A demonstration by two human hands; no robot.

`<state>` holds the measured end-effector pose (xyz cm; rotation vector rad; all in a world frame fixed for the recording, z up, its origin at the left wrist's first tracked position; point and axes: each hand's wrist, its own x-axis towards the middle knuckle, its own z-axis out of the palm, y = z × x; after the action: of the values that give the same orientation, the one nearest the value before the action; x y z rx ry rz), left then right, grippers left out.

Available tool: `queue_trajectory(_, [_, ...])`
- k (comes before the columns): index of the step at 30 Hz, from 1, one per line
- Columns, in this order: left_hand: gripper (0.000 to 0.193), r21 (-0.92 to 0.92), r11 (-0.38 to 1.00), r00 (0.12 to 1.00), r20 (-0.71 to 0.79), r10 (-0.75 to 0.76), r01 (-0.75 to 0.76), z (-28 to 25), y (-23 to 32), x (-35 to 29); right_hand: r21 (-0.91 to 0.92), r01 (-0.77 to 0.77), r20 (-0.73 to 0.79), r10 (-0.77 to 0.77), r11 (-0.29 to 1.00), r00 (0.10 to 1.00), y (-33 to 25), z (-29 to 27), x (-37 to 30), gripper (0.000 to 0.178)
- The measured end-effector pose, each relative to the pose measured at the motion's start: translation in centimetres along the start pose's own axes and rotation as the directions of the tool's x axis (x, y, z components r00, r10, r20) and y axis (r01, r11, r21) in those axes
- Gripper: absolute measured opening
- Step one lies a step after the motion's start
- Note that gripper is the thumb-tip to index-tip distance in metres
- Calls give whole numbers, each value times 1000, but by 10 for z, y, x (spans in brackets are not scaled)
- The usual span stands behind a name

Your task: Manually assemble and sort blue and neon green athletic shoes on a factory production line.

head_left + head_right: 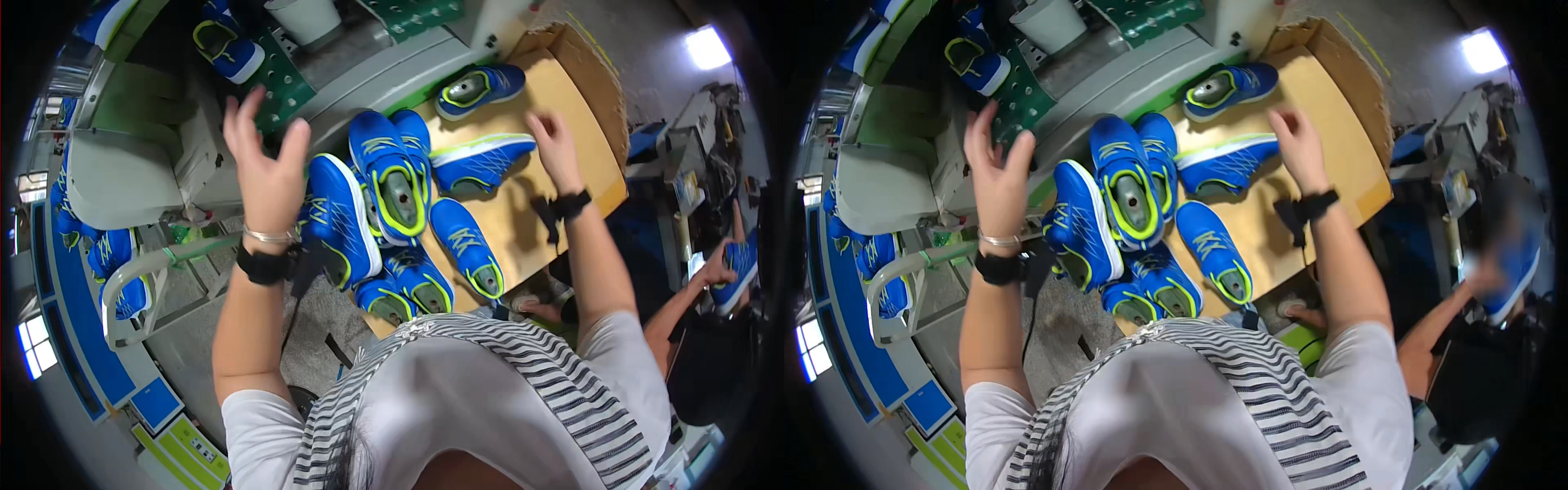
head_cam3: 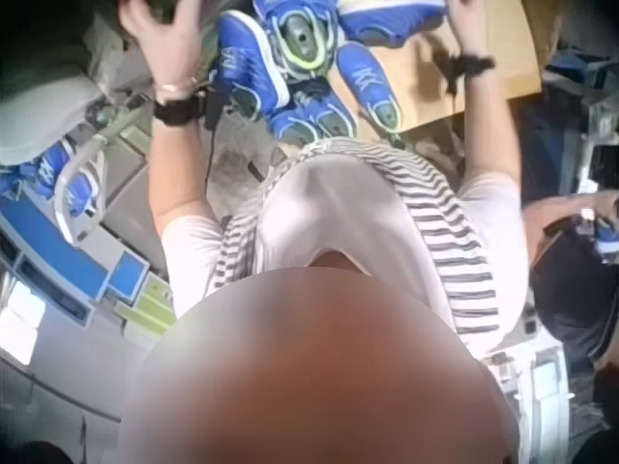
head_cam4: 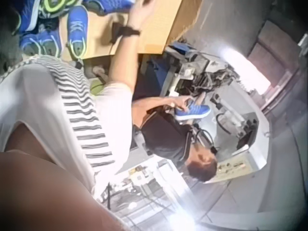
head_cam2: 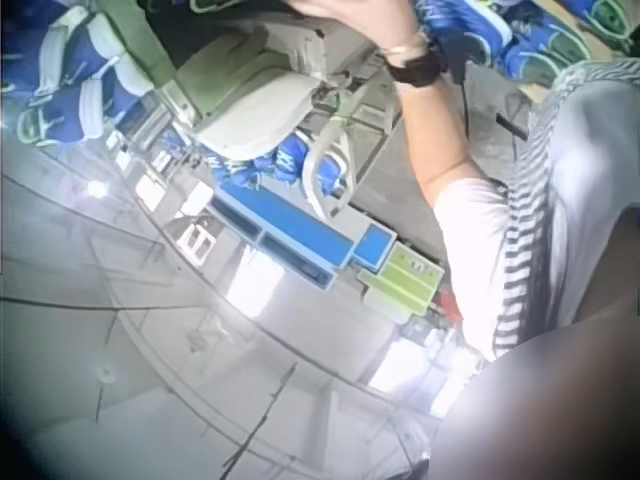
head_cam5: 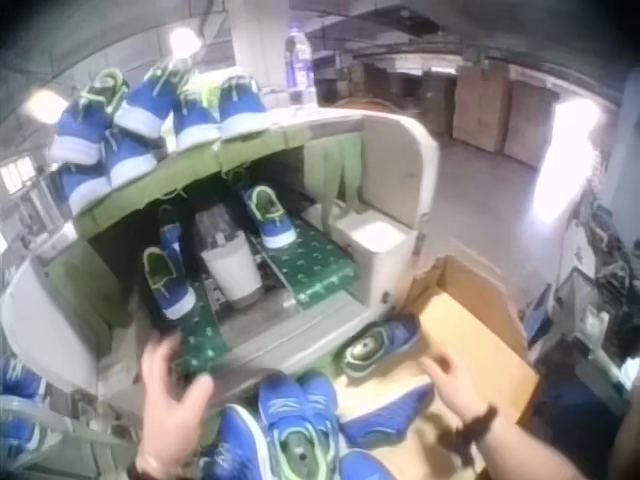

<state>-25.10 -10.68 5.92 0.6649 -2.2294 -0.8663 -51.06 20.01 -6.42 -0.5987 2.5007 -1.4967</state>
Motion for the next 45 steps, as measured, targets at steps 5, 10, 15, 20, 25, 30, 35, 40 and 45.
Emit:
queue_trajectory(5, [54,-27,998,992,109,61,-59,12,66,-84,255,-611,399,494,750,773,102,26,-101,48])
queue_trajectory(10, [50,-91,991,968,221,117,-99,23,105,-130,203,-659,26,669,725,743,73,98,-75,105])
queue_trajectory(15, [50,-148,983,932,330,151,-107,10,119,-161,222,-434,-134,468,873,873,41,57,-65,78])
queue_trajectory(20, [47,-17,998,941,330,70,-68,-1,103,-147,-326,-15,-42,1,945,999,14,-39,-112,59])
queue_trajectory(25, [54,4,928,781,543,310,-372,112,116,-63,-557,-24,-15,19,830,1000,41,-61,-208,76])
queue_trajectory(30, [70,490,810,782,620,-65,-322,251,41,24,-99,-250,-106,239,963,965,57,-45,-254,87])
queue_trajectory(35, [54,624,715,702,660,-266,-317,300,54,23,-100,-267,-132,254,958,958,59,-51,-257,87])
queue_trajectory(40, [52,415,909,752,612,-243,-45,242,79,49,11,-297,-93,297,955,950,48,-51,-244,84])
queue_trajectory(45, [15,-330,677,655,695,-298,658,84,78,54,575,-260,86,259,776,962,-24,-57,-218,75])
